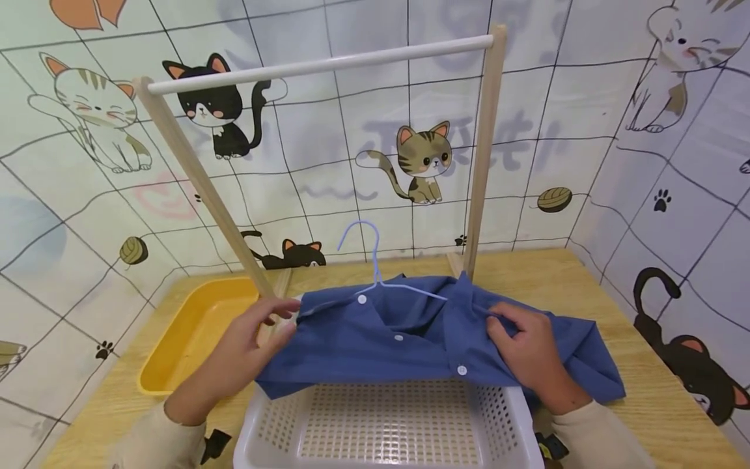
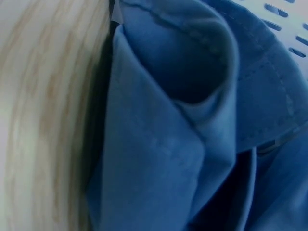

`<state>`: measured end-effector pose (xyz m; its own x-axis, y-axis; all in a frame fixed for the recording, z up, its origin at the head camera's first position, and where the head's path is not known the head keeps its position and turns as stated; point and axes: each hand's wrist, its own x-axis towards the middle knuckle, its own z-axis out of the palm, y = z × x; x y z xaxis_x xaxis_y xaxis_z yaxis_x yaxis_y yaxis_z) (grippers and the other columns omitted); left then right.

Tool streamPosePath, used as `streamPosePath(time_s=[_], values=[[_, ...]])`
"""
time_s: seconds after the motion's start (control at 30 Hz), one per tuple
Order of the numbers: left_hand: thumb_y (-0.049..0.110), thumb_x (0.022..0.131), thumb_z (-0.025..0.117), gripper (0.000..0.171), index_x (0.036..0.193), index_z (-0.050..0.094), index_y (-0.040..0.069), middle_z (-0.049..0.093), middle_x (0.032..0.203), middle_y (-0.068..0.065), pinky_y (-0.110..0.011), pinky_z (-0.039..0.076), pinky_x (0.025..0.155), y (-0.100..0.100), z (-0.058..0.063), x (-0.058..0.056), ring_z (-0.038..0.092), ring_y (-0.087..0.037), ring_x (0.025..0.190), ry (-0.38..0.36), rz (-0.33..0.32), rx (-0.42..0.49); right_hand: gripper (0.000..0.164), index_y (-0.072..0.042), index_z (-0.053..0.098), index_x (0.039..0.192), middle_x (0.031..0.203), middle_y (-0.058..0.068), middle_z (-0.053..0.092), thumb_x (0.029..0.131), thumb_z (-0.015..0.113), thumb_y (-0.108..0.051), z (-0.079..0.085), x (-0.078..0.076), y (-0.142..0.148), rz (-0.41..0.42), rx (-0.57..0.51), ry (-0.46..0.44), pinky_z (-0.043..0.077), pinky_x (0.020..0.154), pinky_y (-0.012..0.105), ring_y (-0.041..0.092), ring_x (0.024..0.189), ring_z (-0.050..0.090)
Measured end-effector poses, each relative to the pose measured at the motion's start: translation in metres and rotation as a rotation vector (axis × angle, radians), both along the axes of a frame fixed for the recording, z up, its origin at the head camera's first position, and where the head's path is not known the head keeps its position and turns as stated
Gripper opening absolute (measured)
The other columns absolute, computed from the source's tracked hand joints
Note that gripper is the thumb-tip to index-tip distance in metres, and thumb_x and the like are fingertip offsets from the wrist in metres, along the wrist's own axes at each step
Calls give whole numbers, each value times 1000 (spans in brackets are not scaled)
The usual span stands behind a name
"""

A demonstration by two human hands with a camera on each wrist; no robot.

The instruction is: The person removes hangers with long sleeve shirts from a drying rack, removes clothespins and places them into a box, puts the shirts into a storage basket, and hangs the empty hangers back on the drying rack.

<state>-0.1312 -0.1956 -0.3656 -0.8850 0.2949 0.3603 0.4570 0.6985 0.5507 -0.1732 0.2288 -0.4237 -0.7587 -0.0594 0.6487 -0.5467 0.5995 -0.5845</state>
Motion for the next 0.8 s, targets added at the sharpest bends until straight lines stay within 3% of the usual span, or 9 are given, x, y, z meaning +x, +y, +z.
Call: streamPosePath(time_s=[0.13,0.33,0.47,0.6,0.8], values=[[31,97,67,46,140,54,22,62,133,3,-48,48,102,8,-14,-3,58,-19,121,37,-66,-23,21,-13,73,87,79,-2,69,84,66,6,-1,0,-1,-8,24,-8,40,64,11,-8,69,56],[27,94,71,44,136,58,23,63,132,6,-44,50,103,12,-31,-4,59,-14,122,76,-30,-25,23,-15,71,85,73,-1,65,81,67,8,2,-1,-1,23,95,30,38,59,15,-4,62,52],[21,93,72,40,131,61,20,64,129,6,-42,50,104,16,-34,-6,61,-14,121,117,-42,-28,19,-14,71,87,76,-2,69,81,68,4,11,-3,3,19,220,61,39,61,12,0,64,57],[18,92,73,36,127,64,19,67,124,5,-41,51,102,17,-35,-6,63,-14,118,172,-48,-43,17,-11,70,96,84,3,73,82,70,-1,26,-4,5,11,325,74,45,62,17,11,68,65],[12,91,74,30,120,68,19,69,117,8,-39,52,99,18,-35,-6,64,-12,113,236,-40,-47,25,-13,66,112,82,-1,68,88,70,-8,48,-4,-8,-8,434,31,40,55,27,1,60,51]])
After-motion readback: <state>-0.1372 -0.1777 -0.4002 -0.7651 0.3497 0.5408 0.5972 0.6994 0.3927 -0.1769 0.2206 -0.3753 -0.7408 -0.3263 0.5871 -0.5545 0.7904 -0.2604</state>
